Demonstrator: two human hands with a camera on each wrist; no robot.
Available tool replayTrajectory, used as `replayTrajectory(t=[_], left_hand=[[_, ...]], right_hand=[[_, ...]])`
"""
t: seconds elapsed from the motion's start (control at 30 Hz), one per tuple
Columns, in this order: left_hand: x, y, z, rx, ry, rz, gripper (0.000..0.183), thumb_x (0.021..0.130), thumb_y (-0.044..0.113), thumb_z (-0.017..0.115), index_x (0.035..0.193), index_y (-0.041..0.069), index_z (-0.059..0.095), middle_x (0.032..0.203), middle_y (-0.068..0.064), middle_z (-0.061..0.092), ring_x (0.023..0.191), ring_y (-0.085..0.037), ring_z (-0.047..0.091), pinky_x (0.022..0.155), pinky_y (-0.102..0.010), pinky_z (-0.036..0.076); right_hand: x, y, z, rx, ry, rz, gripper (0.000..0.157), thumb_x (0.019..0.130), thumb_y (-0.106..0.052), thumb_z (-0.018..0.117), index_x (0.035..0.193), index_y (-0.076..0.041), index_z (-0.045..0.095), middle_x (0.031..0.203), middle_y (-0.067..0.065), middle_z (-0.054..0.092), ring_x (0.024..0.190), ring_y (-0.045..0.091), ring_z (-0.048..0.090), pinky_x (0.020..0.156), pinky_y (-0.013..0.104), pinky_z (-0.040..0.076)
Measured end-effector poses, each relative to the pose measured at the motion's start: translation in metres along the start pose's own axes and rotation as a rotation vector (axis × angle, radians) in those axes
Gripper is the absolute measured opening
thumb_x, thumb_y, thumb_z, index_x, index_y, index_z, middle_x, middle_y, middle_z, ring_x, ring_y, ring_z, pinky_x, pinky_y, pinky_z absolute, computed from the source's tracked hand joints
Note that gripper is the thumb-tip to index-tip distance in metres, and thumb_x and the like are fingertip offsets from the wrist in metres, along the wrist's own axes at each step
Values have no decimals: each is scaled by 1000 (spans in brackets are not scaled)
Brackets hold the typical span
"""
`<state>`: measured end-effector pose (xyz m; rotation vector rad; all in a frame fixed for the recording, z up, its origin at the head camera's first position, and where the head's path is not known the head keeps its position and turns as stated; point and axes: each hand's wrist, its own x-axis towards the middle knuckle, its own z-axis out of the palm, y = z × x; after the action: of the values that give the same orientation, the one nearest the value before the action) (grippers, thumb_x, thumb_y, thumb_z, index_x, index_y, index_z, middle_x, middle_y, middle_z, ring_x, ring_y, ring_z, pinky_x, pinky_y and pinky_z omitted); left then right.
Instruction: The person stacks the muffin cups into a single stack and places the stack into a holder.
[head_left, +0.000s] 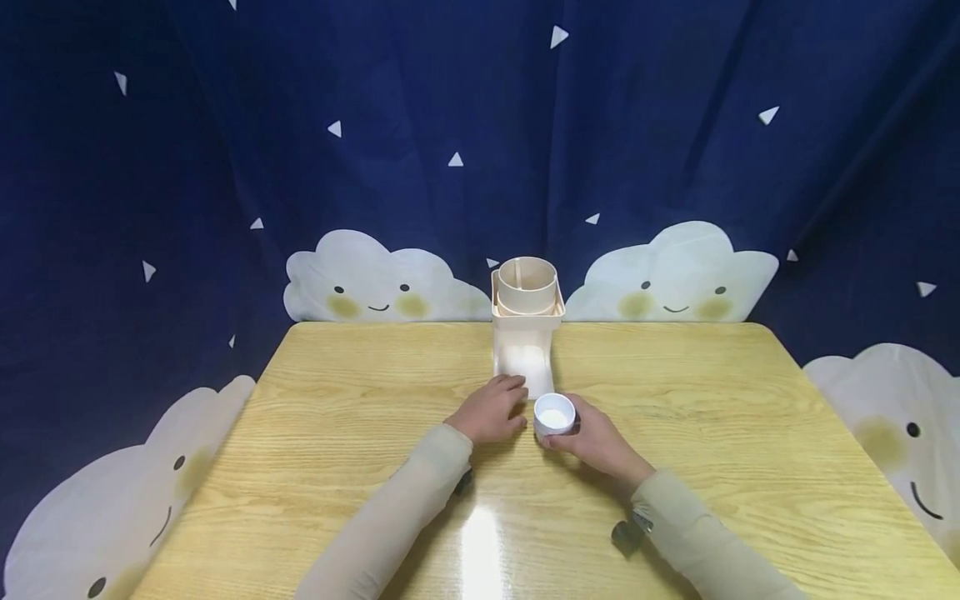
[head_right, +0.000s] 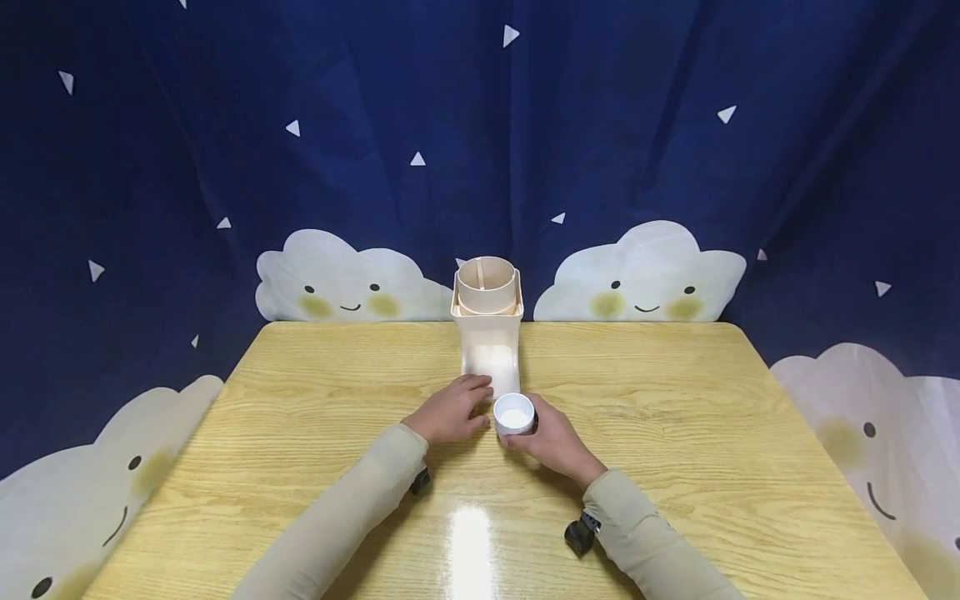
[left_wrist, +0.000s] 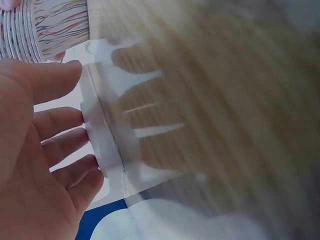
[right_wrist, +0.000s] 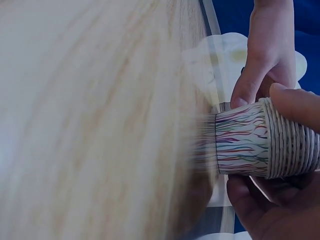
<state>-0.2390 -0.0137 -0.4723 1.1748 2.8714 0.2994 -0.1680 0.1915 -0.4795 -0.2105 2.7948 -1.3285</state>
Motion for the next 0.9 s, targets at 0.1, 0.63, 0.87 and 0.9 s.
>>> replayTrajectory(t=[0.1, 0.63, 0.87, 0.9], left_hand=[[1, -1, 1, 17, -11, -6, 48, 94, 33, 64, 135, 8, 59, 151, -9, 49, 141, -28, 44, 118, -36, 36], [2, -4, 1, -6, -17, -9, 53, 89, 29, 68, 137, 10, 58, 150, -7, 50, 140, -25, 45, 115, -35, 39], [1, -5, 0, -6, -50, -9, 56, 89, 31, 67, 140, 10, 55, 153, -7, 47, 142, -27, 42, 116, -35, 39], [0, -5, 0, -2, -57, -9, 57, 90, 32, 67, 140, 10, 54, 153, -7, 46, 142, -27, 42, 116, -35, 38]], right_hand=[[1, 0, 0, -14, 1, -3, 71, 75, -23, 86, 134, 0, 53, 124, 17, 66, 117, 33, 61, 102, 53, 46], [4, 4, -14, 14, 5, -14, 72, 77, -24, 85, 137, -2, 50, 125, 16, 65, 115, 31, 62, 98, 47, 50], [9, 1, -37, 21, 22, 2, 72, 77, -18, 84, 137, 0, 49, 126, 20, 63, 114, 34, 62, 98, 50, 51], [10, 1, -39, 12, 29, 2, 71, 77, -18, 84, 137, 0, 49, 126, 21, 63, 114, 35, 62, 98, 50, 51]])
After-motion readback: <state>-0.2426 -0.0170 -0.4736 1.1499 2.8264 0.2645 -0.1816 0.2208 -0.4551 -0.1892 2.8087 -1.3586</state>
